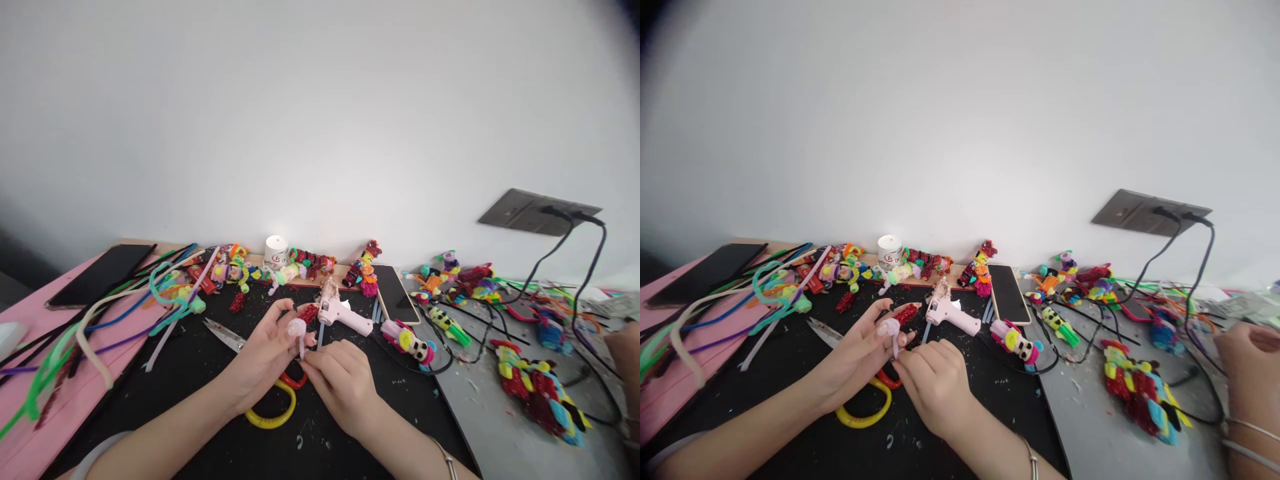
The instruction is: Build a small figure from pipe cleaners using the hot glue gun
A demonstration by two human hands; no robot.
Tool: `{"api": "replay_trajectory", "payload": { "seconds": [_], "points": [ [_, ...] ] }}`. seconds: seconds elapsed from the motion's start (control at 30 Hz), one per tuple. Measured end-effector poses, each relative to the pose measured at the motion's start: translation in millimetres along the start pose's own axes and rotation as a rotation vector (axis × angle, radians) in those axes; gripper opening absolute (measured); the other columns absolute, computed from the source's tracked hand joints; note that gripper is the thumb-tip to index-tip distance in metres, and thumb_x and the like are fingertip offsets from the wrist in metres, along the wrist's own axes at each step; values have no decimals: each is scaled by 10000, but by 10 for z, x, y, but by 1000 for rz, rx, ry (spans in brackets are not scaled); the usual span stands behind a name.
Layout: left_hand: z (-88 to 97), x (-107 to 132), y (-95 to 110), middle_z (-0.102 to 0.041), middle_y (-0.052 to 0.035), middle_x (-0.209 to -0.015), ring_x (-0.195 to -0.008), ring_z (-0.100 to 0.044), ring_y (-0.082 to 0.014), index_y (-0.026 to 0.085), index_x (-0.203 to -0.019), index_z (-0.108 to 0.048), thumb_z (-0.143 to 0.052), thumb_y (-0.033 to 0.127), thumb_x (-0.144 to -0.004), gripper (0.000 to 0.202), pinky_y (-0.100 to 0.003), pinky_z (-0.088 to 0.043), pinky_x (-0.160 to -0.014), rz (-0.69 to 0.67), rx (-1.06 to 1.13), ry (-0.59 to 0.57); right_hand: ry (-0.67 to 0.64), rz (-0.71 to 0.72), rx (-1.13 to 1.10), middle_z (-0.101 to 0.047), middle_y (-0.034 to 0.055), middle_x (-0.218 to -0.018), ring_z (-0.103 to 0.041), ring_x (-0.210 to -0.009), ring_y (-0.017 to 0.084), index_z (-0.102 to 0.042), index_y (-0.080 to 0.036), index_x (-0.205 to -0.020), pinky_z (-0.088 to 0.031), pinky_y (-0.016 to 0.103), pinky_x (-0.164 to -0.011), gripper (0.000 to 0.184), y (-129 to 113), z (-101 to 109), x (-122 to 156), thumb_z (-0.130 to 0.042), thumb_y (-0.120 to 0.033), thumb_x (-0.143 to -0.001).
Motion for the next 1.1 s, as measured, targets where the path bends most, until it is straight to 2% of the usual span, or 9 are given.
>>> {"api": "replay_trajectory", "payload": {
  "seconds": [0.23,0.43,0.53,0.77,0.87,0.97,1.1],
  "points": [
    [109,-6,35,-596,39,-818,-798,-641,-120,268,-1015,-467,-644,156,-821,285,-288,-516,-784,32,6,112,43,-142,-125,-635,41,-678,-570,-594,146,-595,-162,-813,-424,268,-567,191,199,101,-33,-435,-125,-912],
    [173,3,28,-612,27,-849,-814,-666,-130,263,-1021,-477,-690,179,-785,329,-212,-529,-662,56,-30,173,93,-204,-153,-659,37,-740,-613,-645,151,-588,-176,-913,-468,253,-598,132,301,140,-34,-462,-143,-894],
    [175,11,19,-616,23,-866,-877,-678,-156,266,-1014,-484,-709,213,-770,337,-190,-519,-633,77,-26,196,88,-242,-168,-637,10,-693,-586,-583,130,-590,-182,-919,-454,231,-560,118,334,126,-28,-479,-158,-886],
    [95,26,-27,-625,13,-856,-981,-668,-204,269,-1028,-486,-694,196,-784,329,-186,-494,-623,130,23,129,77,-364,-252,-585,-20,-607,-503,-477,104,-617,-174,-877,-427,219,-490,99,431,62,3,-541,-237,-871],
    [78,34,-64,-631,-5,-925,-1002,-657,-208,269,-1035,-478,-674,186,-801,316,-195,-498,-633,146,15,96,65,-435,-342,-574,-25,-582,-486,-465,100,-630,-170,-826,-414,210,-464,100,488,25,14,-583,-257,-846],
    [67,55,-104,-626,-21,-1011,-969,-658,-184,268,-1045,-466,-660,208,-815,307,-189,-497,-625,171,-8,87,59,-500,-448,-585,-20,-565,-476,-455,96,-631,-163,-749,-396,203,-443,113,546,-11,20,-607,-249,-820],
    [66,71,-128,-620,3,-941,-854,-656,-131,265,-1057,-466,-669,206,-808,327,-185,-499,-599,194,-20,90,60,-557,-544,-606,-11,-541,-495,-445,101,-629,-164,-668,-397,210,-447,179,606,-45,30,-609,-257,-820]
  ]
}}
Point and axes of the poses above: each hand's wrist, its own x-axis away from the middle knuckle, its own z-axis out of the back of the hand, y = z × x, the point moved 9 cm from there along -x, towards the middle knuckle
